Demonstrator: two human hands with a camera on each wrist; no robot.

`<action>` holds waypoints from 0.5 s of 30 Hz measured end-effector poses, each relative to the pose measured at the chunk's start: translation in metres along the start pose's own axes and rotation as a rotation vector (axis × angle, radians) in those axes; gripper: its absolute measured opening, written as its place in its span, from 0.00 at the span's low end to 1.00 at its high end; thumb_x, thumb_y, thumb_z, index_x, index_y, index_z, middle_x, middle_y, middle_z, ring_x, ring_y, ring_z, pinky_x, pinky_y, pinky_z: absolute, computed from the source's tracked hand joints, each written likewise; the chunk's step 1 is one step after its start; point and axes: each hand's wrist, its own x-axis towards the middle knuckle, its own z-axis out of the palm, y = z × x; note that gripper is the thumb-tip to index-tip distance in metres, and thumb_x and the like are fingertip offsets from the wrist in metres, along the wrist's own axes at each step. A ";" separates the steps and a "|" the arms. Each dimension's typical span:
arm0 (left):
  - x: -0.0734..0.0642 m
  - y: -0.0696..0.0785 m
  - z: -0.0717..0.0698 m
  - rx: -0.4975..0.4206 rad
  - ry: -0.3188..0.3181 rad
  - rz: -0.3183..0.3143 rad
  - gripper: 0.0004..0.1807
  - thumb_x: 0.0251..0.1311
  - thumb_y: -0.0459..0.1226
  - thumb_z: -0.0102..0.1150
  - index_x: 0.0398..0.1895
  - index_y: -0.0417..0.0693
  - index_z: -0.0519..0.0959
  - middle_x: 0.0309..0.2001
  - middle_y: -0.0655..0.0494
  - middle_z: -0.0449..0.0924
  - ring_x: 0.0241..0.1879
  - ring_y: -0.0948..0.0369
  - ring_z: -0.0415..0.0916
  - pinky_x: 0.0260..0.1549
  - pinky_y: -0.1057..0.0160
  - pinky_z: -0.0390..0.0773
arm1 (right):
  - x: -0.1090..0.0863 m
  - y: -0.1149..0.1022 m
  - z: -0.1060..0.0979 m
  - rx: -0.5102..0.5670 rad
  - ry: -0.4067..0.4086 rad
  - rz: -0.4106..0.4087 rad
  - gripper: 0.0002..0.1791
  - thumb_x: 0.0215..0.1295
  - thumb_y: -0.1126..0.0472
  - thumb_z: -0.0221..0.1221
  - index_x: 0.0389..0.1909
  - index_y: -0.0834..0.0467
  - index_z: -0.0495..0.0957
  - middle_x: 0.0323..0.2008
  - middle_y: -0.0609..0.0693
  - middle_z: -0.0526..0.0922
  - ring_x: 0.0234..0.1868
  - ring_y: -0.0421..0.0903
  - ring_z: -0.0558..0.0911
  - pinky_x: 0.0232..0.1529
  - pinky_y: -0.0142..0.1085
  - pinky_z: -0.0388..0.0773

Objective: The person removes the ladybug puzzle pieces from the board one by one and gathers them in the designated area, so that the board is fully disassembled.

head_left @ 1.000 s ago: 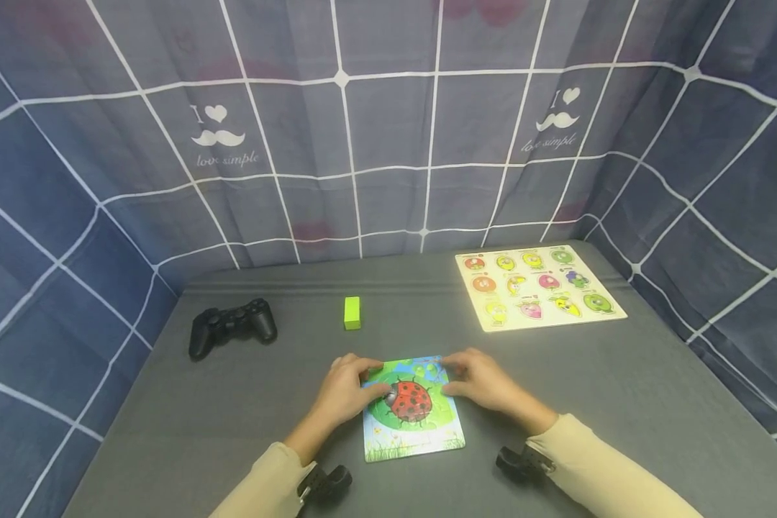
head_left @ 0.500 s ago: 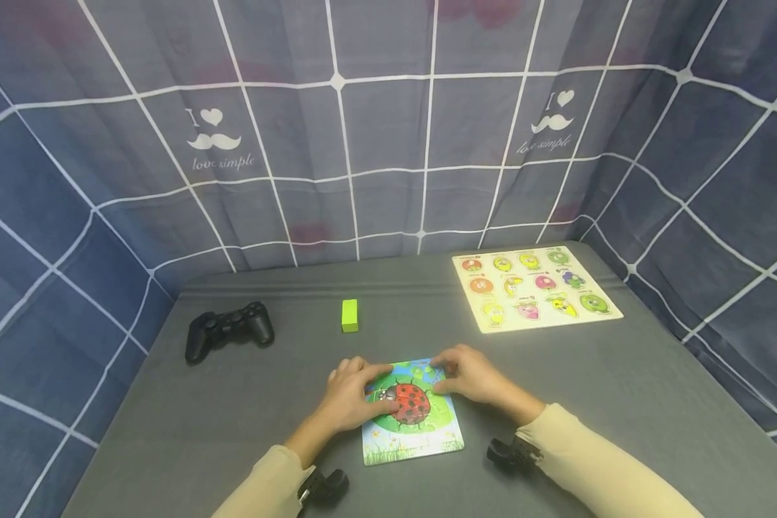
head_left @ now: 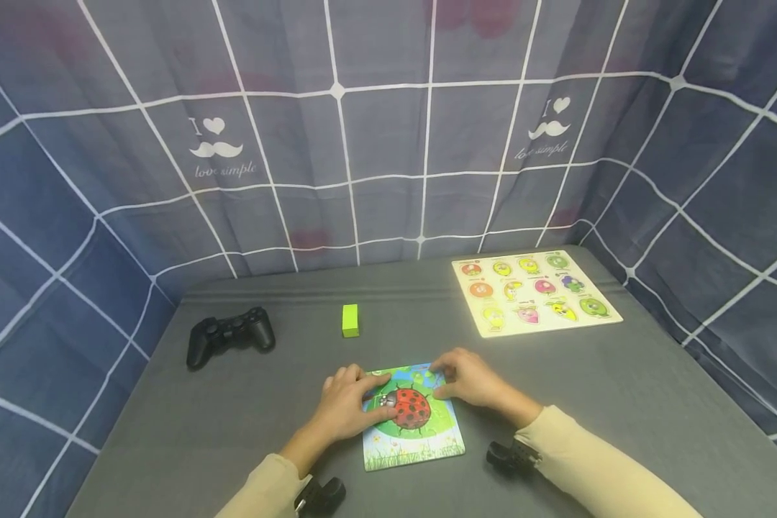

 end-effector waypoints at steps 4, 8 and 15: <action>-0.001 0.000 0.001 0.019 0.007 0.006 0.34 0.48 0.62 0.68 0.60 0.64 0.79 0.33 0.65 0.60 0.34 0.64 0.54 0.37 0.62 0.52 | 0.000 0.000 0.001 -0.007 0.002 -0.009 0.22 0.46 0.57 0.75 0.44 0.59 0.84 0.32 0.48 0.78 0.36 0.40 0.73 0.39 0.34 0.71; -0.002 -0.002 0.002 0.049 0.012 0.028 0.34 0.48 0.63 0.67 0.60 0.64 0.79 0.33 0.65 0.61 0.34 0.65 0.55 0.37 0.62 0.53 | 0.000 0.001 0.004 -0.013 0.003 -0.004 0.22 0.45 0.58 0.75 0.43 0.59 0.84 0.33 0.47 0.78 0.36 0.40 0.73 0.39 0.34 0.72; -0.004 -0.003 0.000 0.108 0.022 0.048 0.34 0.48 0.65 0.65 0.59 0.67 0.79 0.32 0.66 0.62 0.35 0.66 0.57 0.38 0.63 0.54 | 0.003 0.002 0.006 -0.006 0.003 -0.002 0.22 0.44 0.58 0.76 0.43 0.58 0.84 0.34 0.46 0.79 0.37 0.40 0.75 0.40 0.35 0.73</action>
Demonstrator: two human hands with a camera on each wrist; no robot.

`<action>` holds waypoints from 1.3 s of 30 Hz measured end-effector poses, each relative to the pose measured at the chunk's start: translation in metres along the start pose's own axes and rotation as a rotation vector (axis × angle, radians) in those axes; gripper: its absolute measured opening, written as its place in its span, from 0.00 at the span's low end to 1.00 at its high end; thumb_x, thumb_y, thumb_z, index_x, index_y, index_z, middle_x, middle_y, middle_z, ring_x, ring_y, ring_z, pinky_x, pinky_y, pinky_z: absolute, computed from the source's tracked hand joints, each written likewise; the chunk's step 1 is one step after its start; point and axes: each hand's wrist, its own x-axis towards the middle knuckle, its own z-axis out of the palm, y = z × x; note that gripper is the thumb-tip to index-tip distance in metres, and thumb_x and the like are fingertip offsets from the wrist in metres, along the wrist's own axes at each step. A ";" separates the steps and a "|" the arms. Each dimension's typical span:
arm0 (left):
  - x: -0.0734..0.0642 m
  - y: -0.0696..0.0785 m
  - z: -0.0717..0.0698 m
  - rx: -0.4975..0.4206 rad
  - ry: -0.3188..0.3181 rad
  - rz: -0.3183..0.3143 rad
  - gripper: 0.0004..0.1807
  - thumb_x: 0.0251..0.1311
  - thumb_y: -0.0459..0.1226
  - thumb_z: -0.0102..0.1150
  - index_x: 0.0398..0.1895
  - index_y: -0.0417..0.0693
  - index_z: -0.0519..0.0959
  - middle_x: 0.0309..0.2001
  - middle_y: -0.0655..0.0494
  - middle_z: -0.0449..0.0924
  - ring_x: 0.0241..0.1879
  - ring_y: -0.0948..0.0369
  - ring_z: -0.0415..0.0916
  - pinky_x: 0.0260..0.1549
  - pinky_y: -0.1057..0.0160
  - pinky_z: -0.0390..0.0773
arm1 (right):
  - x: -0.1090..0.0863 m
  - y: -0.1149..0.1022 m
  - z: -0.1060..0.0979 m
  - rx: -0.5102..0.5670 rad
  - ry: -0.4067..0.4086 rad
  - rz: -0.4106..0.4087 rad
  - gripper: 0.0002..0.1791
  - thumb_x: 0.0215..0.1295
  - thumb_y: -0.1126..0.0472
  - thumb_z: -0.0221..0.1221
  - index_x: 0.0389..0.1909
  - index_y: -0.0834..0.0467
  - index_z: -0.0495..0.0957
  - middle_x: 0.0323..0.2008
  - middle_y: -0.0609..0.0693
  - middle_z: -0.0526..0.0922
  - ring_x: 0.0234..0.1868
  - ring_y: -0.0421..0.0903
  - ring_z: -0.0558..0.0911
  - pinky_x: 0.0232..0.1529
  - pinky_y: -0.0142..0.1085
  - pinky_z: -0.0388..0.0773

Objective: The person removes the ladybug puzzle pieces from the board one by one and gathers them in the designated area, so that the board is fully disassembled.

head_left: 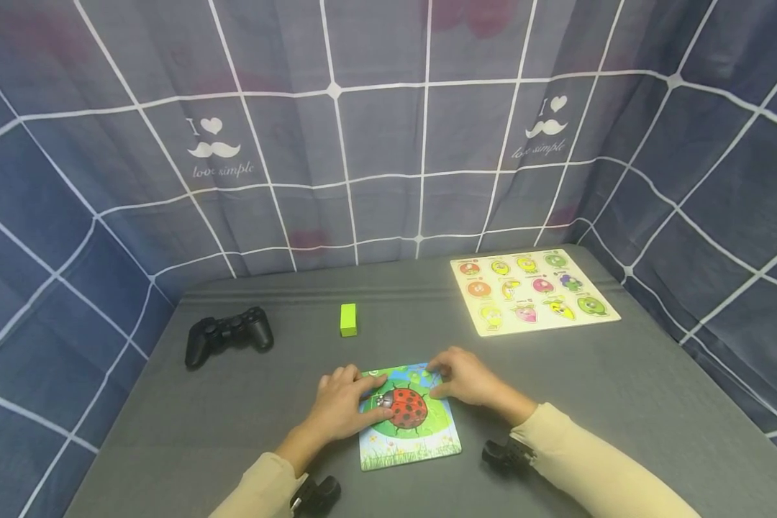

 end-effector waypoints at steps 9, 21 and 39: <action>-0.015 -0.006 -0.008 0.010 0.004 0.003 0.33 0.47 0.64 0.67 0.58 0.68 0.80 0.32 0.68 0.62 0.34 0.67 0.56 0.37 0.63 0.54 | -0.003 -0.015 0.005 0.005 -0.027 -0.016 0.21 0.44 0.58 0.76 0.42 0.58 0.84 0.36 0.47 0.80 0.38 0.41 0.77 0.41 0.35 0.75; -0.013 -0.003 -0.011 -0.022 -0.002 0.003 0.33 0.47 0.64 0.67 0.58 0.66 0.80 0.31 0.66 0.62 0.33 0.67 0.55 0.37 0.64 0.54 | 0.000 -0.015 0.006 -0.001 -0.004 -0.008 0.22 0.40 0.58 0.77 0.40 0.58 0.83 0.34 0.46 0.78 0.37 0.40 0.74 0.41 0.34 0.73; -0.017 -0.005 -0.010 -0.026 -0.024 -0.030 0.34 0.46 0.65 0.66 0.58 0.66 0.80 0.31 0.66 0.61 0.33 0.67 0.55 0.37 0.64 0.54 | 0.001 -0.020 0.012 -0.039 0.011 -0.156 0.13 0.40 0.64 0.76 0.29 0.58 0.84 0.32 0.47 0.78 0.32 0.39 0.73 0.36 0.30 0.72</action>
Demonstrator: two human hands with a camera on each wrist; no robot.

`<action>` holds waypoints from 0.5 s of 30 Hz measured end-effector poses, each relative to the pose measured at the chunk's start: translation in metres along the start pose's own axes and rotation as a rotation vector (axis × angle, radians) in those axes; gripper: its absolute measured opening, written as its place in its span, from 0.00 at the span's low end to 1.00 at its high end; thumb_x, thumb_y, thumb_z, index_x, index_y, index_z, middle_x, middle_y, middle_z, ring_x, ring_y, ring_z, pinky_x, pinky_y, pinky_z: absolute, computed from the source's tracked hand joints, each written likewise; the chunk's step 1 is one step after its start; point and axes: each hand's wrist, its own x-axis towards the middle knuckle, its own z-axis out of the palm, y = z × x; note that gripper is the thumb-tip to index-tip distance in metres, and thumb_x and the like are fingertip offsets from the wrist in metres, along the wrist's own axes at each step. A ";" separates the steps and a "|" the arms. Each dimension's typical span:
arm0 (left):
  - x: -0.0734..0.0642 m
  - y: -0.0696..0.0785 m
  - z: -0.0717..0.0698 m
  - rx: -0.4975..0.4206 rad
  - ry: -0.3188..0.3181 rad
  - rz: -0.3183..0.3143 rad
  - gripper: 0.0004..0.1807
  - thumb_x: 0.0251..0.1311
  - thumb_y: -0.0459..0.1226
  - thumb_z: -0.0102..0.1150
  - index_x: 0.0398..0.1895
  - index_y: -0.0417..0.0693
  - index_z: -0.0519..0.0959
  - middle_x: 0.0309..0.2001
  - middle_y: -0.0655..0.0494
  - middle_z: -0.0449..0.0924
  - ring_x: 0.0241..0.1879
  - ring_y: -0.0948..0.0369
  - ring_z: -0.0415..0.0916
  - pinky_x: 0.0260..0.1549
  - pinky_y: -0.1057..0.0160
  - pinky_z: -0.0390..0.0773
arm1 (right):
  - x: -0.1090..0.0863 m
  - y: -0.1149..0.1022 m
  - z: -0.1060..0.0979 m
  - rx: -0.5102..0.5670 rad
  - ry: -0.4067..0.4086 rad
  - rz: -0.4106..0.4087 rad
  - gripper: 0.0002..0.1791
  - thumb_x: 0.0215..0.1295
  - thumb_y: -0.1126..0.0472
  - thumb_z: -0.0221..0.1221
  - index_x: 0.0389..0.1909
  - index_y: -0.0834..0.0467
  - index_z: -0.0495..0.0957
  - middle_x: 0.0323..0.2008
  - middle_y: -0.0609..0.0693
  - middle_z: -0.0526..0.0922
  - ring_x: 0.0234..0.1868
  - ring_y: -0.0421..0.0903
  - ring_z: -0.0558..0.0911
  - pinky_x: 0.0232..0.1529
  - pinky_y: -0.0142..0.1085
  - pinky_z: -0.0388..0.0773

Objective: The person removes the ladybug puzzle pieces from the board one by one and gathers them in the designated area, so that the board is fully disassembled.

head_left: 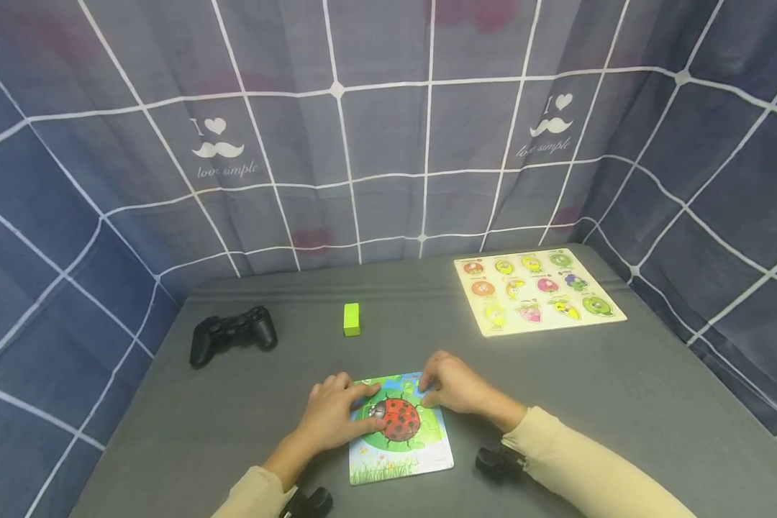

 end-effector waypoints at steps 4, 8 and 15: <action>-0.003 -0.002 0.001 0.013 0.006 -0.007 0.35 0.45 0.66 0.67 0.57 0.67 0.80 0.31 0.67 0.60 0.33 0.67 0.55 0.36 0.65 0.54 | -0.001 -0.004 0.004 -0.037 -0.008 -0.053 0.17 0.42 0.65 0.75 0.36 0.61 0.84 0.35 0.50 0.82 0.35 0.42 0.78 0.38 0.31 0.76; -0.003 -0.001 0.002 0.010 0.030 0.014 0.34 0.45 0.66 0.67 0.57 0.66 0.81 0.31 0.66 0.60 0.32 0.67 0.55 0.36 0.65 0.55 | 0.001 -0.006 0.003 -0.037 -0.005 0.008 0.25 0.40 0.65 0.76 0.44 0.62 0.81 0.37 0.52 0.82 0.38 0.45 0.79 0.40 0.36 0.78; -0.004 -0.001 0.002 0.010 0.029 0.014 0.34 0.46 0.65 0.66 0.58 0.66 0.80 0.31 0.67 0.60 0.32 0.68 0.55 0.36 0.65 0.54 | 0.003 -0.008 0.001 -0.043 -0.018 0.029 0.26 0.37 0.65 0.77 0.43 0.62 0.82 0.36 0.51 0.83 0.39 0.46 0.79 0.41 0.38 0.78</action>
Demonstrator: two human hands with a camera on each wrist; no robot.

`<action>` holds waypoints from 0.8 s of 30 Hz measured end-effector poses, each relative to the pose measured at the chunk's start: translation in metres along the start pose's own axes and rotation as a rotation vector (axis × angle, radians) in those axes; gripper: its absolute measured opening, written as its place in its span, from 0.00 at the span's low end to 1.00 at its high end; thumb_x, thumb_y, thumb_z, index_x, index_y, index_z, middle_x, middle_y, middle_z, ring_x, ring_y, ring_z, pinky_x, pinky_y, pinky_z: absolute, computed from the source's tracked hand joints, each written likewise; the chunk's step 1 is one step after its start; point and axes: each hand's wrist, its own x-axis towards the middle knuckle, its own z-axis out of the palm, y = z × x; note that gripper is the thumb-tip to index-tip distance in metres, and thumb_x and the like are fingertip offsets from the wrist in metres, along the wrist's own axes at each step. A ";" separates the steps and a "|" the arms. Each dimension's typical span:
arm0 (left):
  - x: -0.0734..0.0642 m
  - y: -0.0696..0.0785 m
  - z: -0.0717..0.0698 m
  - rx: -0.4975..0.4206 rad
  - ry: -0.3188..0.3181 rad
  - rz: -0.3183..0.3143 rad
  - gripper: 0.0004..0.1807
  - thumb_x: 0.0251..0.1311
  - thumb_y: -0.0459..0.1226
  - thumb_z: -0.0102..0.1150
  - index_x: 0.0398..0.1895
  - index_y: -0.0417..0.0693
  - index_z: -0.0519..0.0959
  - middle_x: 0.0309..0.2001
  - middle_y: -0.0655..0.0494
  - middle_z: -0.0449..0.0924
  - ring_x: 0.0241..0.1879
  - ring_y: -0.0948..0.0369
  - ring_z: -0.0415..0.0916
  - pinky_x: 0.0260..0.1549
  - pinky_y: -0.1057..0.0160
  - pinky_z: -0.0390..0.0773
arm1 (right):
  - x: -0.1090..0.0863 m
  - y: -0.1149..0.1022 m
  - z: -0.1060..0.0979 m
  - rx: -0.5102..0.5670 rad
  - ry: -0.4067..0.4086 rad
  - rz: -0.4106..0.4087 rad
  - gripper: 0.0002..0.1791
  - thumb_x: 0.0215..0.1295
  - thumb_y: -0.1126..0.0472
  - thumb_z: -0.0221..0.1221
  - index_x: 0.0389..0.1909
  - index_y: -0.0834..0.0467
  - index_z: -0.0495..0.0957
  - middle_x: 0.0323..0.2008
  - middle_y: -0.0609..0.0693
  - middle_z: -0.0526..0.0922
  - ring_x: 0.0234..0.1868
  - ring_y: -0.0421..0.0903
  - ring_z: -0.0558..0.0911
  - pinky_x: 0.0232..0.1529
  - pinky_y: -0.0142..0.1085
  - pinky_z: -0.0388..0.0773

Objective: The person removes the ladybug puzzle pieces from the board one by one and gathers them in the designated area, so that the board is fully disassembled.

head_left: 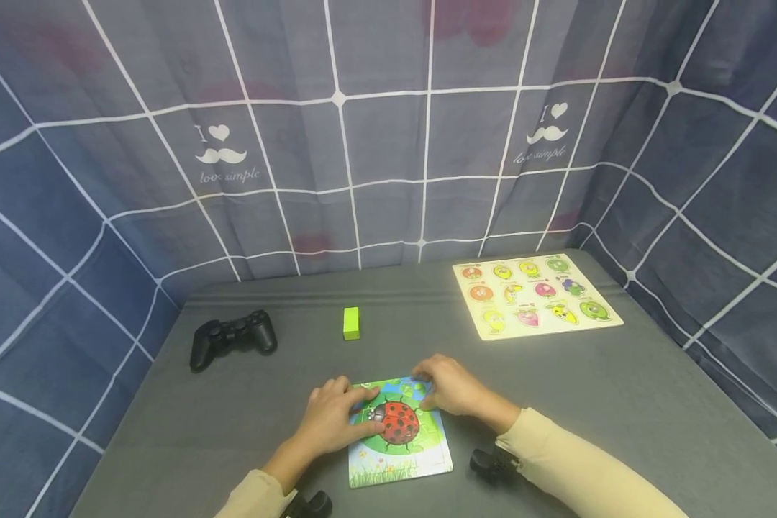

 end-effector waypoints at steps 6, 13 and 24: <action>0.000 0.000 0.001 0.008 0.004 0.006 0.35 0.46 0.66 0.66 0.58 0.66 0.80 0.31 0.67 0.61 0.33 0.68 0.55 0.36 0.65 0.55 | 0.002 0.001 0.002 0.006 -0.007 0.032 0.25 0.37 0.65 0.77 0.42 0.63 0.85 0.36 0.51 0.84 0.38 0.45 0.79 0.41 0.39 0.78; 0.002 0.000 0.001 0.016 -0.004 0.008 0.34 0.46 0.66 0.66 0.58 0.67 0.80 0.31 0.66 0.60 0.32 0.67 0.54 0.36 0.64 0.54 | 0.001 0.002 0.001 -0.001 -0.002 0.023 0.23 0.37 0.65 0.77 0.40 0.63 0.85 0.35 0.51 0.81 0.35 0.42 0.77 0.38 0.34 0.76; 0.001 0.000 0.000 0.004 -0.005 0.007 0.35 0.46 0.66 0.66 0.58 0.65 0.80 0.31 0.66 0.61 0.32 0.67 0.54 0.36 0.64 0.55 | -0.005 -0.002 -0.002 0.002 -0.029 0.002 0.22 0.46 0.64 0.73 0.45 0.62 0.81 0.39 0.52 0.80 0.39 0.44 0.76 0.41 0.37 0.75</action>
